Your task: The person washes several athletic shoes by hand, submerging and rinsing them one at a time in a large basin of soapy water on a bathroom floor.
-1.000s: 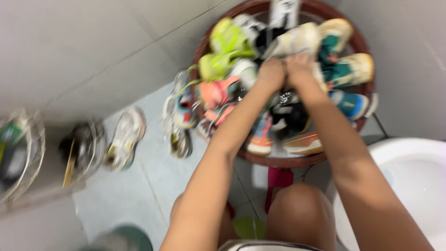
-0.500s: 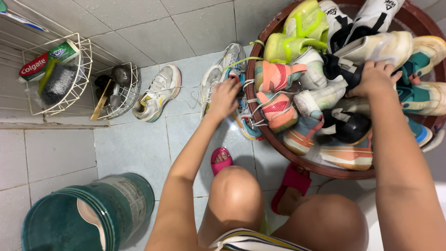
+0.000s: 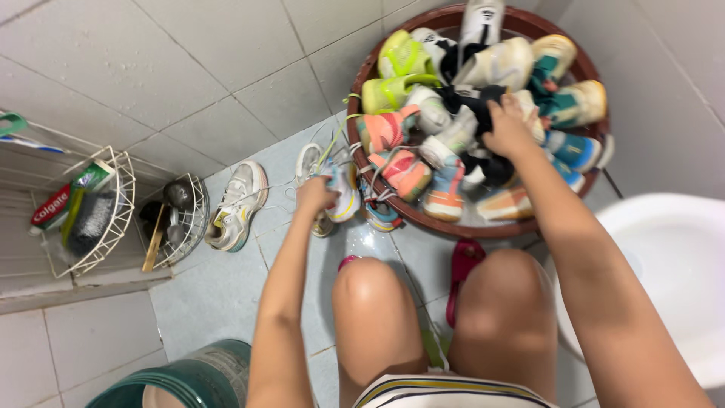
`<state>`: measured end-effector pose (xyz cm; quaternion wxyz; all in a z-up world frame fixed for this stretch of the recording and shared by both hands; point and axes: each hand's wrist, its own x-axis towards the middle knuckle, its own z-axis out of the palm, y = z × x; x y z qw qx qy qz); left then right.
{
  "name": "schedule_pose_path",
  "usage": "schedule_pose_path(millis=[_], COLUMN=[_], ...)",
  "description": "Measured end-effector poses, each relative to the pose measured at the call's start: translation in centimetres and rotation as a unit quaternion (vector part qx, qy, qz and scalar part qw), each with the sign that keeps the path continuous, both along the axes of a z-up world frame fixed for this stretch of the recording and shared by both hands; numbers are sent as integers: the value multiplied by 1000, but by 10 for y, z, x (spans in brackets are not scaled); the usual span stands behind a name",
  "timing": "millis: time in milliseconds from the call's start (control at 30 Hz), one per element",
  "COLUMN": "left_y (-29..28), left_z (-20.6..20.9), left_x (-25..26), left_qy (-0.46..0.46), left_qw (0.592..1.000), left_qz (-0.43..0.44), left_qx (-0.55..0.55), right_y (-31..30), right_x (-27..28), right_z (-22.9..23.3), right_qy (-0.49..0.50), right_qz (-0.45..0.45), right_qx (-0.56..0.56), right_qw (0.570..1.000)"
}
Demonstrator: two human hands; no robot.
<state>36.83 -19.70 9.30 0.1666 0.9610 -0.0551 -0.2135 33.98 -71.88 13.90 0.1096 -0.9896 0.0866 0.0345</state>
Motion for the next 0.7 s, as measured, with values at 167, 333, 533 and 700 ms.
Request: schedule_pose_path(millis=[167, 333, 533, 700], left_y=[28, 18, -95, -221], left_z=[80, 175, 307, 363], left_x=[-17, -19, -58, -45], left_qy=[-14, -44, -106, -140], left_qw=[958, 827, 678, 614], left_qz=[180, 262, 139, 32], left_qx=[-224, -496, -714, -776], right_y=[46, 131, 202, 158], right_x=[-38, -66, -97, -75], right_z=[34, 106, 249, 310], right_qy=[-170, -161, -284, -441], right_qz=[126, 194, 302, 99], right_qx=[125, 247, 352, 202], right_qw=[969, 936, 839, 869])
